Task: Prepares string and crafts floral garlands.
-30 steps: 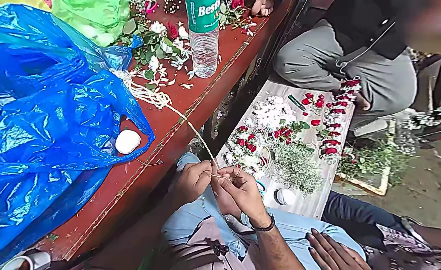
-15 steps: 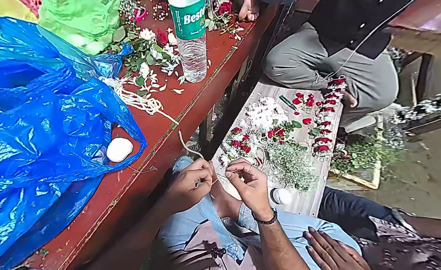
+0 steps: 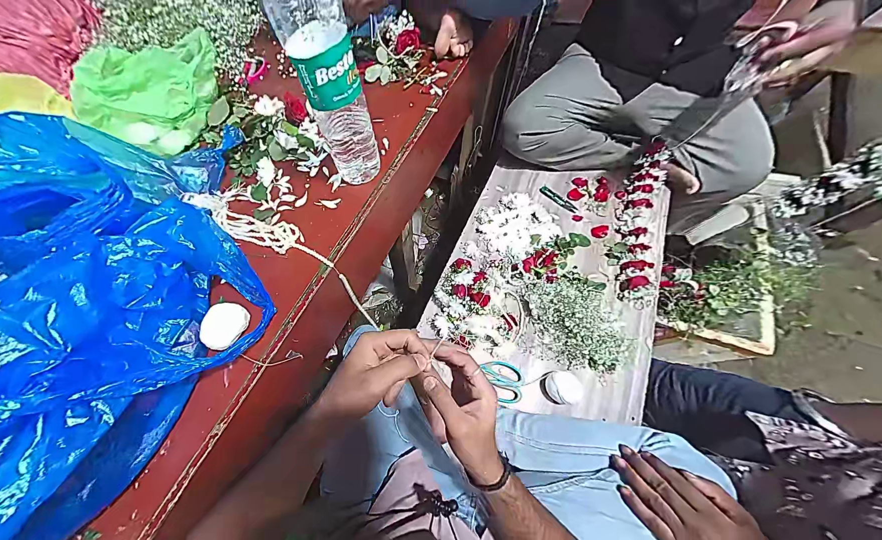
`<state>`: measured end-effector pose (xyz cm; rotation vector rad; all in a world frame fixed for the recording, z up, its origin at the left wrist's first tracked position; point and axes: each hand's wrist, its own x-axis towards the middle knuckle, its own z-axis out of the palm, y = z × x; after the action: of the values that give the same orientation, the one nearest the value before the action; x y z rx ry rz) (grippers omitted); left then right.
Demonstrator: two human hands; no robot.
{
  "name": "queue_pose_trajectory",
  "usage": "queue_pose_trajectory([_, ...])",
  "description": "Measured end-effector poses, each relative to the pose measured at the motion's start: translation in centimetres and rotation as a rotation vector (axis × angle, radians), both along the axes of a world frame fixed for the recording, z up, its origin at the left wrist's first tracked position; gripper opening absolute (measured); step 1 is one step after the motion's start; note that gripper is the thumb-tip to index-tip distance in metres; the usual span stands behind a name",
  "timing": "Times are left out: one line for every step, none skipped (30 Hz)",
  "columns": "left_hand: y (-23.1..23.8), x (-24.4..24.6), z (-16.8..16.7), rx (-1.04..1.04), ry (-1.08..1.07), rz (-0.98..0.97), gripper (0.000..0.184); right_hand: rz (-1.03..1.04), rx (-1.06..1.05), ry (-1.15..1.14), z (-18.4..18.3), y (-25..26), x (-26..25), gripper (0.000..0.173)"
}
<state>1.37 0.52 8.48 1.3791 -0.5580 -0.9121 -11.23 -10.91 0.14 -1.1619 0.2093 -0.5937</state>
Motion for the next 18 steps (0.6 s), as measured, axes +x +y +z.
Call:
queue_pose_trajectory([0.0, 0.0, 0.2, 0.008, -0.058, 0.012, 0.017, 0.05, 0.089, -0.022, -0.1, -0.1, 0.4, 0.036])
queue_pose_trajectory([0.0, 0.1, 0.5, 0.019, -0.127, 0.025, 0.017, 0.096, 0.164, -0.043, -0.3, -0.2, 0.8, 0.037])
queue_pose_trajectory([0.1, 0.2, 0.6, 0.024, -0.206, 0.033, 0.017, 0.136, 0.218, -0.062, -0.5, -0.3, 1.2, 0.037])
queue_pose_trajectory([0.3, 0.4, 0.6, 0.028, -0.302, 0.044, 0.017, 0.164, 0.243, -0.067, -0.5, -0.3, 1.6, 0.034])
queue_pose_trajectory([0.6, 0.7, 0.5, 0.05, -0.396, 0.057, 0.018, 0.174, 0.241, -0.064, -0.4, -0.3, 1.9, 0.027])
queue_pose_trajectory([0.9, 0.9, 0.4, 0.088, -0.466, 0.077, 0.019, 0.181, 0.209, -0.054, -0.5, -0.4, 2.0, 0.019])
queue_pose_trajectory([1.2, 0.9, 0.4, 0.132, -0.478, 0.097, 0.021, 0.186, 0.174, -0.043, -0.6, -0.6, 2.0, 0.014])
queue_pose_trajectory([1.5, 0.9, 0.4, 0.166, -0.415, 0.12, 0.023, 0.186, 0.148, -0.029, -0.8, -0.7, 2.0, 0.013])
queue_pose_trajectory([1.6, 0.6, 0.4, 0.17, -0.287, 0.15, 0.025, 0.176, 0.125, -0.017, -0.9, -0.9, 2.1, 0.012])
queue_pose_trajectory([1.7, 0.3, 0.3, 0.142, -0.125, 0.186, 0.027, 0.169, 0.1, -0.005, -1.1, -0.9, 2.0, 0.012])
queue_pose_trajectory([1.7, 0.0, 0.1, 0.091, 0.008, 0.22, 0.028, 0.17, 0.06, 0.01, -1.2, -1.0, 1.9, 0.011])
queue_pose_trajectory([1.6, -0.3, -0.3, 0.048, 0.062, 0.246, 0.027, 0.171, -0.002, 0.021, -1.2, -1.1, 1.8, 0.01])
queue_pose_trajectory([1.5, -0.6, -0.8, 0.014, 0.028, 0.256, 0.023, 0.179, -0.064, 0.028, -1.1, -1.0, 1.6, 0.008])
queue_pose_trajectory([1.5, -0.9, -1.4, 0.002, -0.09, 0.244, 0.02, 0.186, -0.112, 0.038, -0.9, -1.0, 1.4, 0.007])
queue_pose_trajectory([1.6, -1.1, -2.0, 0.02, -0.259, 0.224, 0.018, 0.183, -0.148, 0.044, -0.6, -1.1, 1.3, 0.005])
queue_pose_trajectory([1.7, -1.2, -2.5, 0.052, -0.441, 0.201, 0.017, 0.172, -0.165, 0.048, -0.3, -1.3, 1.2, 0.005])
queue_pose_trajectory([1.7, -1.2, -2.9, 0.068, -0.601, 0.177, 0.016, 0.164, -0.17, 0.052, -0.1, -1.7, 1.2, 0.005])
queue_pose_trajectory([1.8, -1.1, -3.3, 0.065, -0.725, 0.154, 0.016, 0.166, -0.167, 0.056, 0.0, -2.1, 1.3, 0.005])
